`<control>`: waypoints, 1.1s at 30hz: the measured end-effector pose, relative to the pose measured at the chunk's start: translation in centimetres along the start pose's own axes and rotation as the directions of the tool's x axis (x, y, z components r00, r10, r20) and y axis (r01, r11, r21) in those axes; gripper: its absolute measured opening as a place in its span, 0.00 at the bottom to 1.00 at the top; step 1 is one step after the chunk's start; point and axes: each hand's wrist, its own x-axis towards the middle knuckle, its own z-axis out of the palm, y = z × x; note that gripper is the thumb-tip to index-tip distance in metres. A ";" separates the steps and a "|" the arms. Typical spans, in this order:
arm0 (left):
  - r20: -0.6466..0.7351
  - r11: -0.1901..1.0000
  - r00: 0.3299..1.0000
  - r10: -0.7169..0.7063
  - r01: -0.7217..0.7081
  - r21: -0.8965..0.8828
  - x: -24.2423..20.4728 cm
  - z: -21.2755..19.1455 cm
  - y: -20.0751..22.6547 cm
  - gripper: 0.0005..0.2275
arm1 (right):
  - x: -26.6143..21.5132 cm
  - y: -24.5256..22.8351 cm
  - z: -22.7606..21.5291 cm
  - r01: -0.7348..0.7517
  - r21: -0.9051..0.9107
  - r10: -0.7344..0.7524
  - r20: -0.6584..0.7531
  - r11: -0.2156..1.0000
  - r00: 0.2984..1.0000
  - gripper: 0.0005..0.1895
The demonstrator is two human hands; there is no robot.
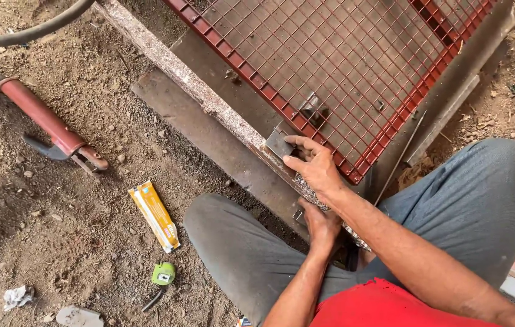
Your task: Grinding and welding a metal mesh frame in an outdoor workshop.
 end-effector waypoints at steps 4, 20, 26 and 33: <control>0.009 1.000 1.000 -0.019 0.019 0.003 0.3 0.3 -0.7 0.48 | -0.2 -0.2 0.1 0.036 0.007 -0.036 0.031 0.999 0.999 0.26; -0.070 0.994 0.996 0.056 -0.063 -0.088 -0.2 0.0 0.6 0.46 | -11.0 -4.9 -8.3 0.239 -0.643 -0.205 0.129 0.728 0.970 0.21; -0.117 0.992 0.990 0.072 -0.084 -0.095 -1.3 -0.5 2.2 0.49 | -12.6 -0.1 -13.4 0.068 -0.585 -0.125 -0.058 0.808 0.990 0.16; -0.130 0.994 0.990 0.061 -0.072 -0.078 -1.9 -0.7 2.7 0.50 | -8.1 4.5 -17.9 0.086 -0.057 -0.102 -0.397 0.995 0.912 0.25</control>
